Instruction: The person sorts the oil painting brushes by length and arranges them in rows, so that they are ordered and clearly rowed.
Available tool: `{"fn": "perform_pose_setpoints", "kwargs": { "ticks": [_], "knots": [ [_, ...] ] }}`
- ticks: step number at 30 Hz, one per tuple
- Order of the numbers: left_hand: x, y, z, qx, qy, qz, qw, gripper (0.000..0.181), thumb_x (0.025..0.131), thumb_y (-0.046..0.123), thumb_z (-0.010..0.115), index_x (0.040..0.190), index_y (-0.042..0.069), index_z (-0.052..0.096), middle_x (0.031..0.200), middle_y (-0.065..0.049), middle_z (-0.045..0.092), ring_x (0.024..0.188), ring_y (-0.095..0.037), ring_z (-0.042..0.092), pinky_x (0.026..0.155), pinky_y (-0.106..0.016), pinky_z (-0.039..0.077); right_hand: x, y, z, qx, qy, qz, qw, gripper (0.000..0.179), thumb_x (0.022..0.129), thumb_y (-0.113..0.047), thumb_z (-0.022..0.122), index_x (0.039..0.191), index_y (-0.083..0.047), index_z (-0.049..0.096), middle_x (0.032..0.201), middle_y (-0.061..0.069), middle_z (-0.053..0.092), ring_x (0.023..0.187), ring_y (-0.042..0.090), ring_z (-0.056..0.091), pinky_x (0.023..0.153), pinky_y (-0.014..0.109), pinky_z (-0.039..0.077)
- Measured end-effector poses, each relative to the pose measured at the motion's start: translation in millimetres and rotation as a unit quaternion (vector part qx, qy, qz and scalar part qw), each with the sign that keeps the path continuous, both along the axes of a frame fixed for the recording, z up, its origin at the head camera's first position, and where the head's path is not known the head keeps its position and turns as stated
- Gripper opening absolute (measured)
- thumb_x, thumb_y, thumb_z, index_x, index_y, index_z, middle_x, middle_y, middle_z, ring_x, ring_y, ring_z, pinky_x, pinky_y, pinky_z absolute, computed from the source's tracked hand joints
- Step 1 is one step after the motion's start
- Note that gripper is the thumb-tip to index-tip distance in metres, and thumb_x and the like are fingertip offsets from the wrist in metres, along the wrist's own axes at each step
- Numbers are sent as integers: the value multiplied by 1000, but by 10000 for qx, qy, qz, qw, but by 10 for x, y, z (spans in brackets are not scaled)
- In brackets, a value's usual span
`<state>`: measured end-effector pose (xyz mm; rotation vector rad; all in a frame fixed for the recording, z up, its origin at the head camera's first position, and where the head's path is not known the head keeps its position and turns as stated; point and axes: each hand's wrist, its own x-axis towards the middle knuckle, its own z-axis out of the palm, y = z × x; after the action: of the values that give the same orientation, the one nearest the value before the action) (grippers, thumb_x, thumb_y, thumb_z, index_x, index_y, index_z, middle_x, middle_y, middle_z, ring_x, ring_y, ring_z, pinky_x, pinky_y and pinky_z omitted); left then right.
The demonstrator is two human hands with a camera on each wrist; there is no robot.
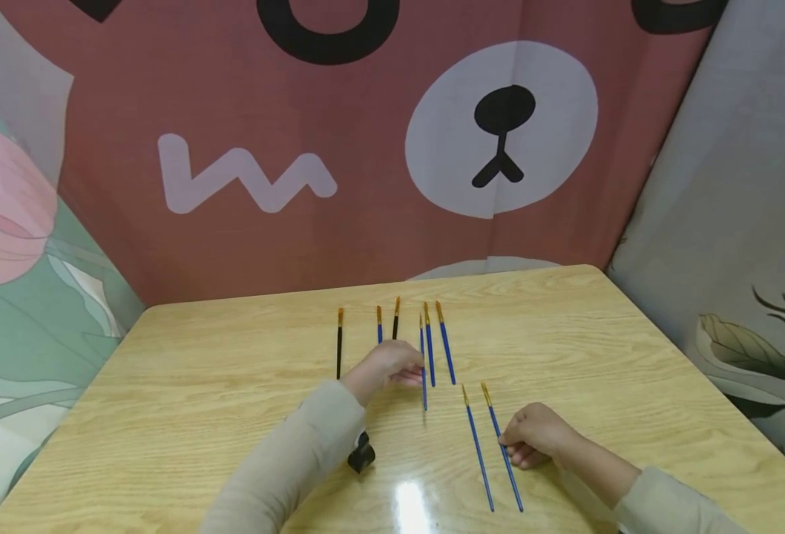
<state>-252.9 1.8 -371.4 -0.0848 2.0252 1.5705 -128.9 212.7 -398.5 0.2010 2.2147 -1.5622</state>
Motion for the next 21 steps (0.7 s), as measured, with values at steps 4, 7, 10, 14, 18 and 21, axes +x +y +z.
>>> {"fn": "perform_pose_setpoints", "kwargs": {
  "ticks": [4,7,10,14,18,21],
  "knots": [
    [74,-13,11,28,34,-154,9999,14,79,2,56,91,-5,56,70,-12,58,53,-17,56,59,-28,53,0,4,-3,-50,2,12,10000,7,76,-1,58,72,4,55,56,4,54,46,10,54,45,22,50],
    [117,-27,-6,77,18,-219,9997,13,79,1,55,90,-4,56,68,-11,58,53,-16,56,59,-28,53,-1,7,-5,-69,5,14,10000,7,76,-1,58,71,3,54,55,4,54,45,10,53,45,22,50],
    [154,-37,-40,163,-18,-249,9996,12,79,1,55,90,-5,55,67,-11,57,52,-16,56,58,-28,53,-1,10,-11,-56,-11,-8,10000,7,76,-1,58,71,3,54,55,4,54,45,10,53,45,22,50],
    [212,-38,-82,301,-23,-234,9993,12,79,0,55,90,-5,54,67,-11,58,52,-15,56,58,-28,53,-4,15,-19,-16,-33,-49,10000,7,76,-1,58,71,3,55,55,4,54,45,10,53,44,22,50],
    [272,-32,-122,372,9,-212,9991,12,78,-1,55,89,-5,55,67,-11,58,53,-16,57,58,-29,53,-10,17,-27,7,-36,-77,10000,7,75,-1,58,71,3,55,55,4,54,45,10,53,44,22,50],
    [314,-22,-140,374,71,-250,9990,10,77,-2,56,87,-5,55,67,-11,58,53,-16,57,57,-28,53,-10,14,-29,17,-15,-123,9999,7,75,-1,59,71,3,55,55,4,54,45,11,54,44,22,50]
  ]
}}
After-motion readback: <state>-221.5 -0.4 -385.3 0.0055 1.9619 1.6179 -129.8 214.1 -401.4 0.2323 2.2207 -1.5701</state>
